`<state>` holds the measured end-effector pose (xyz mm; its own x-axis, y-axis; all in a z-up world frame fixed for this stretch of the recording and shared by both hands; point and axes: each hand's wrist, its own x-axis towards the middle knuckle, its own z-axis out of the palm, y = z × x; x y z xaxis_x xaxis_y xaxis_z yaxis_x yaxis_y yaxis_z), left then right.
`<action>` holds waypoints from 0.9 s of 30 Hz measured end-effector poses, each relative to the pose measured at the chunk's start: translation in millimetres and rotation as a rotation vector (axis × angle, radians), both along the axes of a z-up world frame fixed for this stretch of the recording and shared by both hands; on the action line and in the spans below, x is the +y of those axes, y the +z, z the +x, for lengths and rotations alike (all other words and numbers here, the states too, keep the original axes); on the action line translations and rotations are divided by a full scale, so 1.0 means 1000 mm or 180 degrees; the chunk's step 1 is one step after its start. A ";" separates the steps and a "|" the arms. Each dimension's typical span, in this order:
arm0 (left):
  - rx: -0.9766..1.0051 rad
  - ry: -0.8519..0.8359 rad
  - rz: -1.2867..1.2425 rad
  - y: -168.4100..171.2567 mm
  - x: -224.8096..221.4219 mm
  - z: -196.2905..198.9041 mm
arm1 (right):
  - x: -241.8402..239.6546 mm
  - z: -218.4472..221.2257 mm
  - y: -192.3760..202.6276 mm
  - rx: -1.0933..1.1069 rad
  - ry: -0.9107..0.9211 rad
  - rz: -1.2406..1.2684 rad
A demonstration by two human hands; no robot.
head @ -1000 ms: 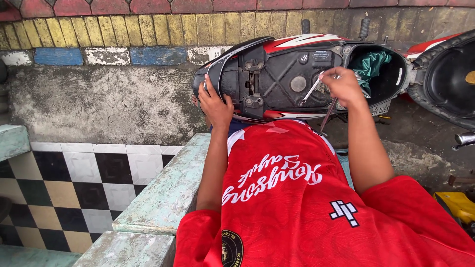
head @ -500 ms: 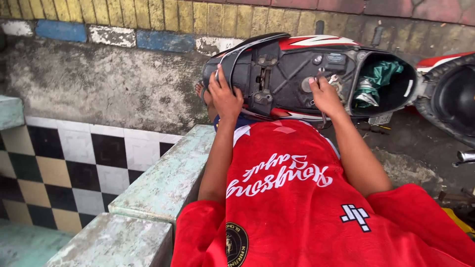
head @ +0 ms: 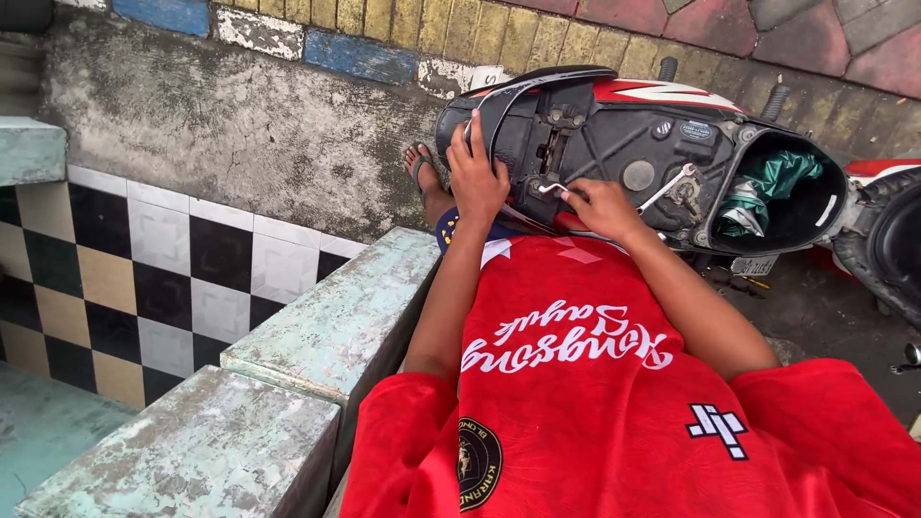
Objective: Removing a body panel and using a wrench to work on components under the motorcycle seat.
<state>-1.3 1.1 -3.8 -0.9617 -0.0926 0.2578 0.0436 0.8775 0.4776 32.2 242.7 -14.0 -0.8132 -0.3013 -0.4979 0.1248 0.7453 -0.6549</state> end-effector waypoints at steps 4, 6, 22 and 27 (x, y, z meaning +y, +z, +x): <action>-0.0086 -0.0007 -0.0032 0.004 0.000 0.001 | 0.005 0.006 -0.030 -0.0248 -0.0781 -0.0402; -0.0076 -0.0010 -0.0014 0.003 0.001 0.000 | 0.006 0.005 -0.035 -0.0289 -0.0864 -0.0465; -0.0167 -0.0017 -0.0055 0.006 0.000 0.000 | -0.001 0.016 -0.078 0.0161 -0.0389 -0.0104; -0.0179 -0.0025 -0.0075 0.006 -0.001 -0.001 | -0.005 0.013 -0.062 0.0406 -0.0239 -0.0101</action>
<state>-2.0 0.5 1.9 -0.9754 -0.0796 0.2054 0.0241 0.8882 0.4588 45.6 237.6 -76.0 -0.8901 -0.2512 -0.3802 0.0936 0.7158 -0.6921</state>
